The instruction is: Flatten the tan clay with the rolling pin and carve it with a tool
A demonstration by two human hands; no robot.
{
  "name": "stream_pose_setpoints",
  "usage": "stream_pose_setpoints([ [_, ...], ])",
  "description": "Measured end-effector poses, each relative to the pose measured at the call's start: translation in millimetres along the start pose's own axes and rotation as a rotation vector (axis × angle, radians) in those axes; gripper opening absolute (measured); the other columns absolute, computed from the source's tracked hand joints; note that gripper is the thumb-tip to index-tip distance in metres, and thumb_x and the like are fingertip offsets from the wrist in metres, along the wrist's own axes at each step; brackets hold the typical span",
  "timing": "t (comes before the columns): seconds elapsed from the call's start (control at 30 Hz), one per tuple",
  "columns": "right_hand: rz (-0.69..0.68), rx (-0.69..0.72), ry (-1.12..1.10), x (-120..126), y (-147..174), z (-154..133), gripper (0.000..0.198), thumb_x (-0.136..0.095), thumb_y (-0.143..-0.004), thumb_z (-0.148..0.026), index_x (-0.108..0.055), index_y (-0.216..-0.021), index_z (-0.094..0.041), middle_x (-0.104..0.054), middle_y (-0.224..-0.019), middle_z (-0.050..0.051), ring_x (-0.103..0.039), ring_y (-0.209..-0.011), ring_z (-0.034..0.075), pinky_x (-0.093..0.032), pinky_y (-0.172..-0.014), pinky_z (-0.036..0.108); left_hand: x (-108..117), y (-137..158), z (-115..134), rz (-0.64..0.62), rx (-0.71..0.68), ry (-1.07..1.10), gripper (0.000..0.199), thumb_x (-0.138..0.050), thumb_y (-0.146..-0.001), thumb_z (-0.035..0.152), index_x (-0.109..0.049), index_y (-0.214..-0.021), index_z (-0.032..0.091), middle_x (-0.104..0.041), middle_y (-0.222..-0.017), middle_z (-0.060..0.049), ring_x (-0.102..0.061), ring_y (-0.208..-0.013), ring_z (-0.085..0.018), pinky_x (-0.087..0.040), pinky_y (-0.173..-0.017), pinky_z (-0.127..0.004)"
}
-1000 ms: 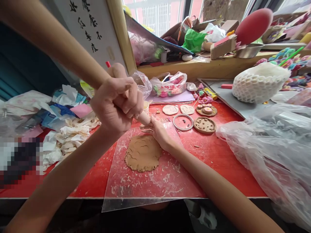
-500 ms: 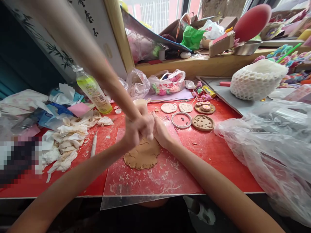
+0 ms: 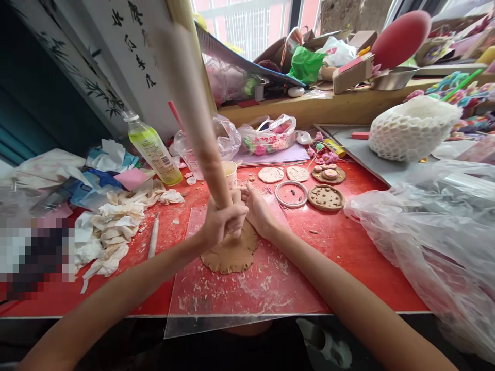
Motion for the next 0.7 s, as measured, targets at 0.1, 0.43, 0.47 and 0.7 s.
stream_pose_setpoints([
  [0.1, -0.031, -0.012, -0.025, 3, -4, 4, 0.03, -0.039, -0.091, -0.041, -0.059, -0.083, -0.02, -0.064, -0.078, 0.003, -0.059, -0.079, 0.015, -0.047, -0.083, 0.034, -2, -10, 46, -0.015, -0.253, 0.075, 0.039, -0.069, -0.068, 0.028, -0.035, -0.048, 0.02, -0.034, -0.033, 0.009, -0.031, -0.028, -0.005, -0.021, -0.03, -0.02],
  [0.43, -0.061, -0.077, 0.039, 3, -4, 7, 0.035, -0.04, -0.089, -0.048, -0.058, -0.088, -0.019, -0.065, -0.085, 0.006, -0.059, -0.086, 0.018, -0.046, -0.08, 0.034, 19, 12, 2, -0.047, -0.131, 0.087, 0.033, -0.064, -0.072, 0.021, -0.039, -0.05, 0.021, -0.037, -0.034, 0.007, -0.032, -0.027, -0.006, -0.022, -0.028, -0.021],
  [0.47, -0.075, -0.071, 0.039, 3, -3, 7, 0.035, -0.04, -0.089, -0.049, -0.059, -0.09, -0.019, -0.065, -0.087, 0.006, -0.059, -0.086, 0.018, -0.046, -0.08, 0.034, 21, 9, 10, -0.026, -0.182, 0.107, 0.034, -0.063, -0.073, 0.021, -0.039, -0.049, 0.021, -0.035, -0.033, 0.008, -0.033, -0.027, -0.006, -0.023, -0.029, -0.021],
  [0.7, -0.076, -0.08, 0.039, 4, -4, 8, 0.036, -0.038, -0.09, -0.048, -0.06, -0.088, -0.019, -0.064, -0.084, 0.004, -0.059, -0.081, 0.016, -0.044, -0.08, 0.035, 32, 13, 17, 0.022, -0.158, 0.061, 0.033, -0.067, -0.068, 0.02, -0.04, -0.049, 0.02, -0.035, -0.033, 0.008, -0.032, -0.027, -0.005, -0.023, -0.028, -0.019],
])
Point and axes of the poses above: each hand's wrist, its own y-axis away from the middle knuckle, its own x-axis out of the back of the hand, z = x × y, the point moved 3 cm from there along -y, towards the middle knuckle
